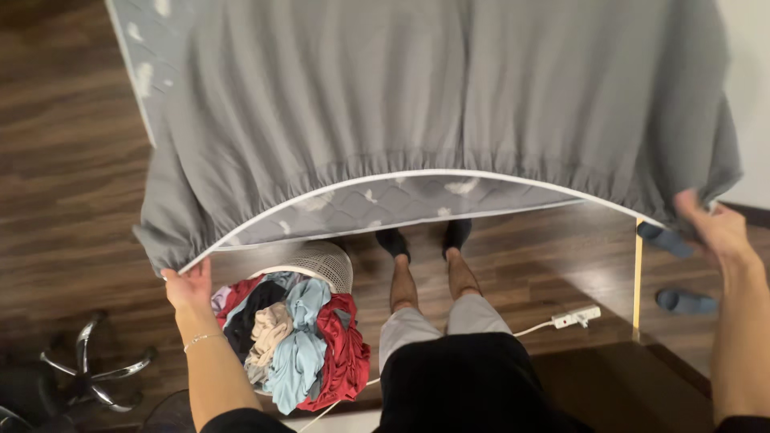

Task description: The person stretches a grey fitted sheet over the corners of a mattress, lifting the mattress edges and tucking the elastic corners and sides underneath.

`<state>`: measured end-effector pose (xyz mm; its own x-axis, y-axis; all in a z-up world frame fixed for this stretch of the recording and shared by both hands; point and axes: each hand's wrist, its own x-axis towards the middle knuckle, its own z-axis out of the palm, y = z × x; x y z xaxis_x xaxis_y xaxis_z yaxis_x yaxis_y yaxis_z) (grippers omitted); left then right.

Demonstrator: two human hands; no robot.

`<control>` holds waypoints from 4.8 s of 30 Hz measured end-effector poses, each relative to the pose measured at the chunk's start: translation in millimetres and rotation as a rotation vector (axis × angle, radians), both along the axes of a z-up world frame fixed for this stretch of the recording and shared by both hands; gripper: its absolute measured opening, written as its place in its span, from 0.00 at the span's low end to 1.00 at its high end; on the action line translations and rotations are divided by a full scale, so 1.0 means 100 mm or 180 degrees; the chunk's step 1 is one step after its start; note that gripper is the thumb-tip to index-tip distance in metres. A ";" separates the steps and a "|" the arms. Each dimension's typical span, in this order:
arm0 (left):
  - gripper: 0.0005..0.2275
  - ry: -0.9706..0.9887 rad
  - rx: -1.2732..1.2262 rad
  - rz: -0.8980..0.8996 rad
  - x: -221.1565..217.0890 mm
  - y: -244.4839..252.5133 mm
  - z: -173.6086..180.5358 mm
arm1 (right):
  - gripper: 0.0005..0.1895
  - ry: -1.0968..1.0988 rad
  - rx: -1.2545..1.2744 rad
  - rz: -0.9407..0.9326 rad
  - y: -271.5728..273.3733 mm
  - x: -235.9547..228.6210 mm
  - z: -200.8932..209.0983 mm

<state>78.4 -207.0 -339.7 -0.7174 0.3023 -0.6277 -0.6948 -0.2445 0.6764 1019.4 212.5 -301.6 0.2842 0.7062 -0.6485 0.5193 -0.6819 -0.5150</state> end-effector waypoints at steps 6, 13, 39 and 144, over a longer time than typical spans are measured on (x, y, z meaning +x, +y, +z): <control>0.30 -0.0618 -0.0891 -0.0062 0.52 0.11 -0.62 | 0.31 0.0159 -0.0039 -0.0797 -0.46 0.05 -0.91; 0.31 -0.0997 -0.1718 -0.0018 0.98 0.35 -1.11 | 0.34 0.0597 0.0100 -0.1999 -0.87 0.23 -1.46; 0.49 0.2981 -0.3046 -0.2546 2.67 1.31 -1.56 | 0.46 -0.0631 0.1574 0.1280 -0.71 -1.55 -1.97; 0.09 0.2543 -0.1635 -0.4524 8.62 5.01 -1.63 | 0.29 0.0700 0.0387 -0.2611 0.13 2.60 -4.66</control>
